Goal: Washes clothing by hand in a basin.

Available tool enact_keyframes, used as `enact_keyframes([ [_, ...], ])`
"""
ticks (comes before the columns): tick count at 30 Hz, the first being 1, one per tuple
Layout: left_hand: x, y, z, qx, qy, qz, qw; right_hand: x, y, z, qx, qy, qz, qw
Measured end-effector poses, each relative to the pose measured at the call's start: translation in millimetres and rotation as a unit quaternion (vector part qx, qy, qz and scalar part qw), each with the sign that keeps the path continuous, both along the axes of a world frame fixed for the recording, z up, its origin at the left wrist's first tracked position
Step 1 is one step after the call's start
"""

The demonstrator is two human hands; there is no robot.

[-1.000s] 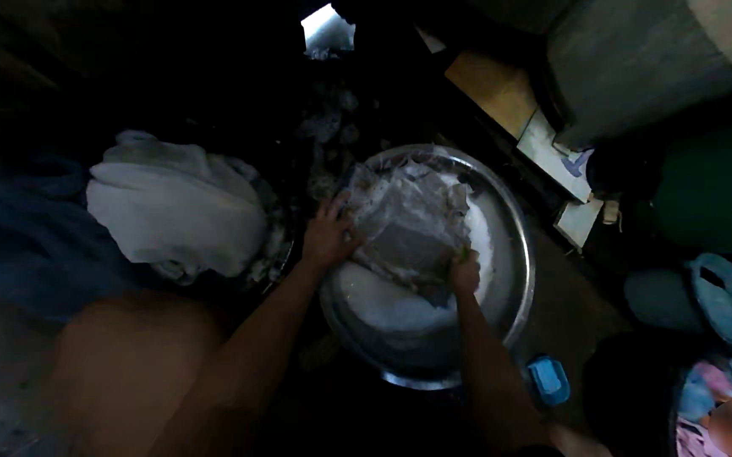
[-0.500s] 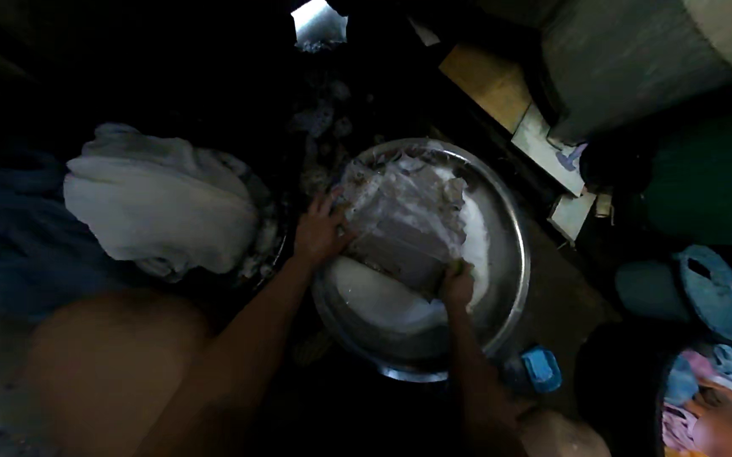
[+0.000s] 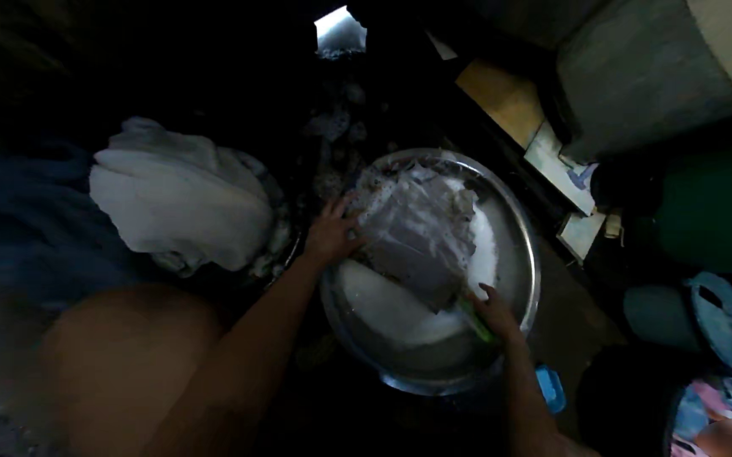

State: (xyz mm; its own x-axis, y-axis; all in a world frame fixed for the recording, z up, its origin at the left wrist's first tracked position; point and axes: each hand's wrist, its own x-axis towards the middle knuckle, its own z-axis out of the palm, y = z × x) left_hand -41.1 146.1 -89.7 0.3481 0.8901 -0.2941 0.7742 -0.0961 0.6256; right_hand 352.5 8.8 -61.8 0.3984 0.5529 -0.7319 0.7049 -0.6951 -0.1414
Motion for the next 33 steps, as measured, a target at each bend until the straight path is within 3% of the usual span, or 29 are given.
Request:
enact_keyframes([
  [3, -6, -1, -3, -0.001, -0.021, -0.003, 1.0, -27, -7, 1, -0.186, -0.008, 0.126, 0.975],
  [6, -6, 0, -1, -0.011, -0.033, -0.002, 0.999, -102, -26, -44, -0.203, 0.046, 0.158, 0.965],
  [9, -6, 1, 0, -0.009, -0.041, 0.002, 0.999, -182, -23, -46, -0.111, 0.154, 0.165, 0.968],
  [11, -5, -1, 1, -0.012, -0.039, 0.005, 0.999, -210, 2, -19, 0.028, 0.275, 0.112, 0.954],
  [14, -5, 1, 0, -0.007, -0.026, 0.005, 1.0, -235, 45, 28, 0.274, 0.384, -0.016, 0.882],
  [16, -5, -1, 0, -0.011, -0.039, 0.014, 0.999, -254, 63, 35, 0.41, 0.368, -0.047, 0.833],
  [18, -7, -6, 0, 0.013, -0.033, 0.011, 0.999, -258, 77, 27, 0.43, 0.318, 0.018, 0.845],
  [21, -7, -7, -3, 0.03, -0.033, 0.005, 0.999, -197, 70, -27, 0.353, 0.132, 0.093, 0.922],
  [24, 1, -6, -5, 0.039, -0.019, 0.016, 0.999, -83, 59, -63, 0.255, -0.098, -0.045, 0.961],
  [26, 6, -6, -5, 0.049, 0.001, 0.031, 0.998, -48, 72, -54, 0.176, -0.115, -0.135, 0.968],
  [28, 9, -4, -6, 0.054, 0.028, 0.035, 0.998, -85, 96, -18, 0.214, -0.055, -0.136, 0.966],
  [30, 10, -6, -11, 0.066, 0.041, 0.026, 0.997, -164, 106, 8, 0.31, 0.039, -0.051, 0.949],
  [32, 5, -6, -11, 0.053, 0.033, 0.014, 0.998, -225, 108, -1, 0.369, 0.119, 0.089, 0.917],
  [33, 3, -7, -12, 0.057, 0.025, 0.011, 0.998, -230, 107, -11, 0.362, 0.109, 0.133, 0.916],
])
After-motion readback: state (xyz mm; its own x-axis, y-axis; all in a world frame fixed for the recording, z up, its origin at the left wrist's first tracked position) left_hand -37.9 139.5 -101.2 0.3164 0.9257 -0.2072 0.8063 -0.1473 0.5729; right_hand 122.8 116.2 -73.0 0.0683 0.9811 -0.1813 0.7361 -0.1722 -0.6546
